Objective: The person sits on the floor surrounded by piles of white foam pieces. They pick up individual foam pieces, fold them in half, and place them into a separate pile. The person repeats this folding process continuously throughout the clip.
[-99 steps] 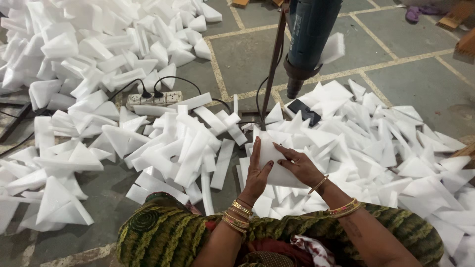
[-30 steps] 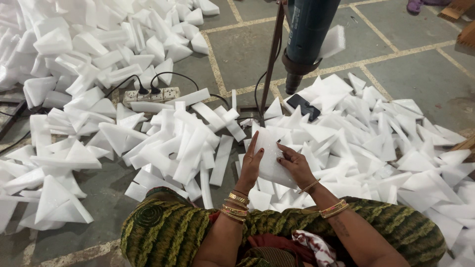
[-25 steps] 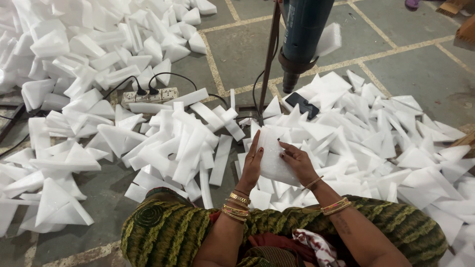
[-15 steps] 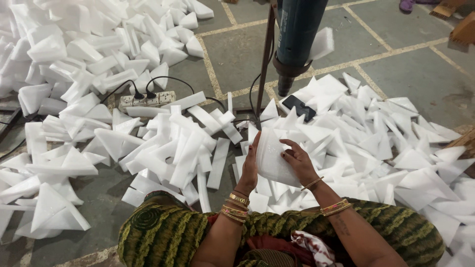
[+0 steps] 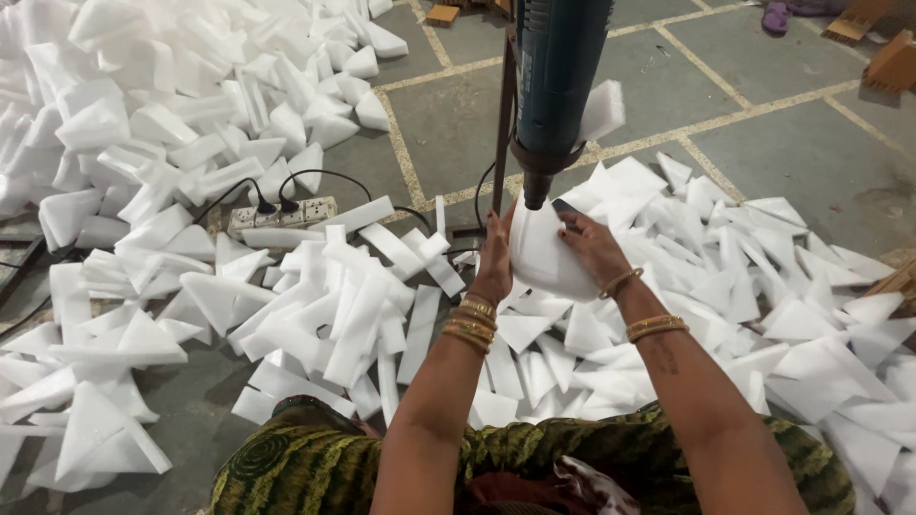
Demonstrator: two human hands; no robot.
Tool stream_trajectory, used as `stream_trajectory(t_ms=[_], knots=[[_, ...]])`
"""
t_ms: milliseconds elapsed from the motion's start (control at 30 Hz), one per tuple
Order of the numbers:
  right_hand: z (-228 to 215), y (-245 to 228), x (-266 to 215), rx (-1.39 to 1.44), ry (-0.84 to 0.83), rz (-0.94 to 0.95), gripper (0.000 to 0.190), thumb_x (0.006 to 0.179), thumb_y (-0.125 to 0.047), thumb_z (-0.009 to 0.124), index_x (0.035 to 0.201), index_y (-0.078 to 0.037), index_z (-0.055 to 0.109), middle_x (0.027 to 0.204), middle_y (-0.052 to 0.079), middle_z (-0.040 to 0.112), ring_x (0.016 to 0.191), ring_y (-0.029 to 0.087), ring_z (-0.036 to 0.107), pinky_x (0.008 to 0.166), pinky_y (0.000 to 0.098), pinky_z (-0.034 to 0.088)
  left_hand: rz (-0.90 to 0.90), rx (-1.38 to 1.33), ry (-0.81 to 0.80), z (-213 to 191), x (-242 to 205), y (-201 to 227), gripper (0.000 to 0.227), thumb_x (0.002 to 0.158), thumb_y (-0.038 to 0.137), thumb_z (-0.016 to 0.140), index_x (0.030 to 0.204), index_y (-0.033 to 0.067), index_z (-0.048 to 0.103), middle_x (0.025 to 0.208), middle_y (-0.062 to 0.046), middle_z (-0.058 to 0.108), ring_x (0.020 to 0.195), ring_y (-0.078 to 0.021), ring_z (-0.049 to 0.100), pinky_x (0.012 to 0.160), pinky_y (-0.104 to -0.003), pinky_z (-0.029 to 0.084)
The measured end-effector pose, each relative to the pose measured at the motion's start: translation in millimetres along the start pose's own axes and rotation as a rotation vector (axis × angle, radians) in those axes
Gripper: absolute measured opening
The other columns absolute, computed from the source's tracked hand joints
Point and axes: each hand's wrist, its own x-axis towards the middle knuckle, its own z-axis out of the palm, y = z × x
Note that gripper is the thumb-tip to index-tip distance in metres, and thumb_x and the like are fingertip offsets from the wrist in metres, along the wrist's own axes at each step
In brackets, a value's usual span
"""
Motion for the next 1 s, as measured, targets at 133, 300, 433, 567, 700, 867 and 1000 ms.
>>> stream_trajectory(t_ms=[133, 300, 433, 567, 700, 867, 1000], knots=[[-4, -8, -2, -0.064, 0.031, -0.119, 0.042, 0.098, -0.006, 0.062, 0.140, -0.004, 0.057, 0.125, 0.006, 0.066, 0.104, 0.012, 0.063, 0.092, 0.0262, 0.054, 0.063, 0.006, -0.097, 13, -7, 10, 0.078, 0.104, 0.065, 0.021, 0.164, 0.0154, 0.026, 0.169, -0.008, 0.029, 0.151, -0.0238, 0.033, 0.124, -0.039, 0.026], [19, 0, -55, -0.111, 0.114, 0.114, 0.051, 0.097, -0.005, 0.062, 0.147, -0.017, 0.059, 0.100, 0.006, 0.066, 0.085, 0.014, 0.061, 0.077, 0.0277, 0.055, 0.075, 0.265, -0.060, 22, -67, 8, 0.074, 0.105, 0.060, 0.020, 0.166, 0.0175, 0.021, 0.170, -0.010, 0.024, 0.155, -0.0252, 0.026, 0.125, -0.037, 0.019], [40, 27, -90, -0.190, 0.043, 0.093, 0.054, 0.096, -0.001, 0.062, 0.147, -0.016, 0.060, 0.095, 0.003, 0.067, 0.084, 0.010, 0.059, 0.078, 0.0240, 0.053, 0.182, 0.541, -0.035, 8, -122, 1, 0.067, 0.110, 0.052, 0.023, 0.165, 0.0145, 0.017, 0.175, -0.011, 0.017, 0.161, -0.0262, 0.013, 0.128, -0.038, 0.011], [65, 51, -115, -0.132, -0.026, 0.140, 0.053, 0.097, 0.000, 0.061, 0.148, -0.014, 0.059, 0.103, 0.007, 0.072, 0.089, 0.010, 0.062, 0.081, 0.0248, 0.054, 0.169, 0.696, 0.006, -5, -174, -1, 0.065, 0.110, 0.044, 0.029, 0.166, 0.0159, 0.015, 0.173, -0.015, 0.019, 0.159, -0.0314, 0.018, 0.126, -0.040, 0.019], [85, 46, -132, -0.118, -0.124, 0.138, 0.053, 0.096, -0.002, 0.062, 0.148, -0.015, 0.057, 0.114, 0.010, 0.075, 0.094, 0.011, 0.065, 0.084, 0.0276, 0.056, 0.254, 0.890, 0.074, -9, -206, 2, 0.067, 0.109, 0.039, 0.038, 0.166, 0.0149, 0.013, 0.173, -0.018, 0.019, 0.159, -0.0356, 0.019, 0.126, -0.043, 0.022], [94, 38, -136, -0.142, -0.169, 0.095, 0.055, 0.094, -0.003, 0.063, 0.148, -0.016, 0.055, 0.121, 0.009, 0.074, 0.100, 0.010, 0.064, 0.087, 0.0272, 0.055, 0.195, 0.821, 0.137, -5, -214, 9, 0.082, 0.097, 0.021, 0.061, 0.165, 0.0186, 0.014, 0.167, -0.018, 0.028, 0.151, -0.0356, 0.036, 0.118, -0.043, 0.036], [97, 45, -133, -0.151, -0.198, 0.090, 0.055, 0.097, -0.004, 0.063, 0.150, -0.015, 0.055, 0.118, 0.014, 0.074, 0.097, 0.012, 0.063, 0.087, 0.0274, 0.055, 0.199, 0.705, 0.137, -6, -215, 9, 0.085, 0.095, 0.011, 0.061, 0.166, 0.0214, 0.016, 0.165, -0.017, 0.035, 0.147, -0.0339, 0.044, 0.114, -0.041, 0.042]])
